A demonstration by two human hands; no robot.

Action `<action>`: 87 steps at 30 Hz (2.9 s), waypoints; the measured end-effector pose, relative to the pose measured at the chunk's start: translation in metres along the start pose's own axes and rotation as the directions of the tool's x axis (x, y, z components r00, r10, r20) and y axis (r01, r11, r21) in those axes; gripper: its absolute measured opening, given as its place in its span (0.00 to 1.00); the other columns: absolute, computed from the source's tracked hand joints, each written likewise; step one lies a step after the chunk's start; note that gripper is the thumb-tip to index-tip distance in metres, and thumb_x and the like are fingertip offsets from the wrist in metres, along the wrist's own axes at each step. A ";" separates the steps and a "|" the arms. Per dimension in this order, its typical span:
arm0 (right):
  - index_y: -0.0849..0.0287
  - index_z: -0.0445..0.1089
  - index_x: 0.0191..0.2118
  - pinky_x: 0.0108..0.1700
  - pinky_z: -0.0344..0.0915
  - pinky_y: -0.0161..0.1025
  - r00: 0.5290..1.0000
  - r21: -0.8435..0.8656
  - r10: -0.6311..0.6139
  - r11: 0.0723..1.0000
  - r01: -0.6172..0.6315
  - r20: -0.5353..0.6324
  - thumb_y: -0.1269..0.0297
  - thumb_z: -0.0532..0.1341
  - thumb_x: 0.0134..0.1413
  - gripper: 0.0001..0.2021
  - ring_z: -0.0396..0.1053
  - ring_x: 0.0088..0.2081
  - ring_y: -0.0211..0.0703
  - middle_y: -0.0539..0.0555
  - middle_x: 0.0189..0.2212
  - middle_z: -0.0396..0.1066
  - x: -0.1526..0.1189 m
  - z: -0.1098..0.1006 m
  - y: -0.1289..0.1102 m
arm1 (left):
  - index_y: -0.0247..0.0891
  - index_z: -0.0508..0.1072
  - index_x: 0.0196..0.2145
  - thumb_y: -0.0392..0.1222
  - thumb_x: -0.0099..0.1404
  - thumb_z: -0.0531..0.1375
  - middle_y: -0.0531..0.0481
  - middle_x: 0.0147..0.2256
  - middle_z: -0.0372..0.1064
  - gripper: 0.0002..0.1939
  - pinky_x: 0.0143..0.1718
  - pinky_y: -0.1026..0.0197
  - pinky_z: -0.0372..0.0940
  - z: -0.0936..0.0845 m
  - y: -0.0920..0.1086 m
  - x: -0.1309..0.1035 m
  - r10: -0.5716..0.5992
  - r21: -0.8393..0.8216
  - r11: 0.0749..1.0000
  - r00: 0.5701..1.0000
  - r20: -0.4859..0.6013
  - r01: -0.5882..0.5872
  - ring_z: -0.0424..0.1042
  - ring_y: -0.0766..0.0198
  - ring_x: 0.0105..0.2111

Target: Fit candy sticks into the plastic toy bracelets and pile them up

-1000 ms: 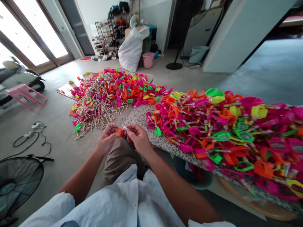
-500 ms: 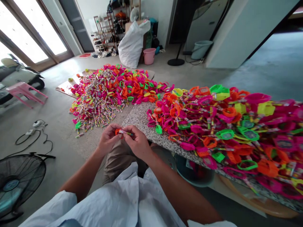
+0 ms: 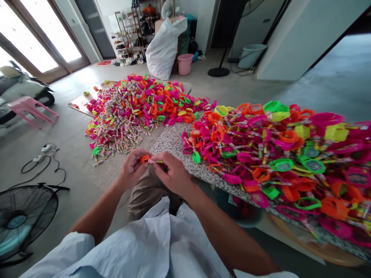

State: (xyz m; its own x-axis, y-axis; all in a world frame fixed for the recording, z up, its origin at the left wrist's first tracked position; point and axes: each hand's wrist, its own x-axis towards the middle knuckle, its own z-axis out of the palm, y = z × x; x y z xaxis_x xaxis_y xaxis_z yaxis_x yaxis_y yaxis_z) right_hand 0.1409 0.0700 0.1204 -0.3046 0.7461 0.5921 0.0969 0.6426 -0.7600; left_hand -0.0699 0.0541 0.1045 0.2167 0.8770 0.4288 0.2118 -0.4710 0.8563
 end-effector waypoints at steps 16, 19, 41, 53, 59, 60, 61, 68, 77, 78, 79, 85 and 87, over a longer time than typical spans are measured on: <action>0.52 0.78 0.48 0.47 0.73 0.41 0.997 0.083 0.064 0.994 -0.067 0.031 0.70 0.62 0.68 0.09 0.77 0.45 0.44 0.53 0.43 0.79 -0.005 -0.005 0.006 | 0.39 0.68 0.60 0.32 0.71 0.56 0.42 0.47 0.77 0.20 0.47 0.57 0.74 -0.007 0.015 0.013 0.296 0.435 0.841 0.947 0.129 -0.322 0.79 0.60 0.45; 0.53 0.79 0.47 0.40 0.74 0.39 0.952 0.207 0.304 0.929 -0.306 0.040 0.63 0.65 0.66 0.08 0.78 0.40 0.43 0.53 0.41 0.80 -0.008 -0.003 0.007 | 0.39 0.67 0.61 0.34 0.72 0.57 0.42 0.47 0.78 0.21 0.46 0.59 0.74 -0.006 0.018 0.013 0.254 0.451 0.846 0.958 0.129 -0.285 0.79 0.62 0.42; 0.57 0.78 0.37 0.23 0.69 0.36 0.807 0.331 0.585 0.749 -0.575 0.079 0.52 0.68 0.60 0.13 0.74 0.21 0.42 0.51 0.23 0.77 -0.009 0.001 -0.006 | 0.38 0.65 0.65 0.33 0.71 0.57 0.39 0.51 0.77 0.25 0.52 0.56 0.74 0.000 0.016 0.007 0.262 0.455 0.835 0.951 0.167 -0.309 0.79 0.59 0.49; 0.58 0.77 0.34 0.22 0.70 0.34 0.722 0.644 0.665 0.471 -0.602 0.188 0.49 0.73 0.52 0.17 0.70 0.17 0.38 0.49 0.19 0.75 -0.005 0.004 -0.010 | 0.41 0.67 0.62 0.38 0.74 0.61 0.42 0.48 0.78 0.21 0.51 0.57 0.74 0.004 0.013 0.007 0.286 0.442 0.824 0.933 0.217 -0.355 0.79 0.59 0.48; 0.58 0.78 0.35 0.20 0.67 0.33 0.736 0.704 0.644 0.424 -0.570 0.209 0.49 0.75 0.51 0.17 0.68 0.18 0.37 0.48 0.19 0.73 -0.009 0.009 -0.018 | 0.41 0.65 0.64 0.39 0.73 0.61 0.43 0.48 0.79 0.24 0.50 0.58 0.75 0.007 0.017 0.005 0.373 0.420 0.817 0.917 0.137 -0.395 0.80 0.60 0.47; 0.58 0.78 0.35 0.20 0.67 0.33 0.742 0.708 0.640 0.428 -0.561 0.201 0.49 0.74 0.51 0.17 0.68 0.18 0.37 0.48 0.19 0.74 -0.010 0.010 -0.019 | 0.41 0.65 0.65 0.40 0.73 0.61 0.43 0.48 0.79 0.25 0.50 0.58 0.76 0.007 0.018 0.005 0.381 0.420 0.814 0.915 0.135 -0.401 0.81 0.60 0.47; 0.58 0.78 0.36 0.20 0.67 0.33 0.746 0.714 0.637 0.431 -0.552 0.192 0.48 0.74 0.51 0.17 0.68 0.18 0.37 0.48 0.19 0.73 -0.011 0.011 -0.019 | 0.42 0.64 0.66 0.40 0.73 0.61 0.42 0.48 0.79 0.26 0.50 0.58 0.76 0.007 0.018 0.005 0.387 0.420 0.811 0.912 0.137 -0.408 0.81 0.60 0.46; 0.57 0.77 0.35 0.21 0.68 0.34 0.751 0.706 0.644 0.465 -0.534 0.144 0.46 0.74 0.51 0.18 0.68 0.18 0.37 0.47 0.19 0.73 -0.014 0.011 -0.013 | 0.41 0.53 0.75 0.42 0.76 0.60 0.41 0.47 0.80 0.34 0.52 0.55 0.76 0.002 0.022 0.010 0.313 0.435 0.814 0.922 0.229 -0.385 0.81 0.58 0.47; 0.57 0.77 0.36 0.21 0.67 0.34 0.793 0.657 0.599 0.555 -0.510 0.110 0.44 0.73 0.54 0.19 0.68 0.17 0.37 0.47 0.18 0.73 -0.016 0.009 -0.014 | 0.44 0.50 0.76 0.39 0.75 0.59 0.44 0.44 0.80 0.38 0.46 0.59 0.76 -0.001 0.030 0.022 0.377 0.397 0.782 0.873 0.310 -0.480 0.80 0.63 0.37; 0.57 0.77 0.36 0.21 0.67 0.34 0.796 0.662 0.596 0.555 -0.504 0.106 0.44 0.73 0.55 0.19 0.68 0.17 0.37 0.47 0.18 0.73 -0.016 0.009 -0.015 | 0.44 0.50 0.76 0.38 0.75 0.58 0.45 0.44 0.80 0.37 0.46 0.59 0.76 0.000 0.031 0.023 0.393 0.392 0.776 0.865 0.312 -0.494 0.80 0.63 0.37; 0.56 0.77 0.36 0.21 0.66 0.34 0.798 0.666 0.594 0.556 -0.497 0.101 0.44 0.73 0.55 0.19 0.68 0.17 0.37 0.46 0.18 0.72 -0.016 0.009 -0.016 | 0.44 0.50 0.76 0.38 0.75 0.58 0.45 0.44 0.80 0.37 0.46 0.59 0.76 0.001 0.031 0.024 0.411 0.390 0.768 0.858 0.308 -0.508 0.80 0.63 0.37; 0.55 0.74 0.35 0.21 0.65 0.35 0.814 0.669 0.580 0.596 -0.443 0.023 0.43 0.72 0.56 0.19 0.66 0.17 0.37 0.46 0.18 0.71 -0.020 0.011 -0.021 | 0.45 0.48 0.77 0.36 0.75 0.57 0.49 0.36 0.78 0.38 0.41 0.60 0.74 0.007 0.025 0.026 0.519 0.361 0.707 0.793 0.319 -0.608 0.75 0.63 0.33; 0.54 0.74 0.36 0.21 0.65 0.35 0.815 0.677 0.580 0.605 -0.420 -0.012 0.41 0.71 0.56 0.20 0.66 0.18 0.37 0.45 0.18 0.71 -0.022 0.013 -0.022 | 0.46 0.47 0.77 0.35 0.75 0.57 0.50 0.34 0.76 0.39 0.40 0.60 0.73 0.008 0.024 0.026 0.531 0.358 0.693 0.779 0.333 -0.626 0.74 0.63 0.32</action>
State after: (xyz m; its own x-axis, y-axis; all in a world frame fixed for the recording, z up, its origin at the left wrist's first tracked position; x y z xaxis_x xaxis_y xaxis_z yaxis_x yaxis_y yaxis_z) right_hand 0.1327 0.0371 0.1207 -0.1806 0.9825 0.0450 -0.4547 -0.0428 -0.8896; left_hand -0.0515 0.0646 0.1332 0.5990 0.4011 0.6931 0.3522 -0.9092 0.2219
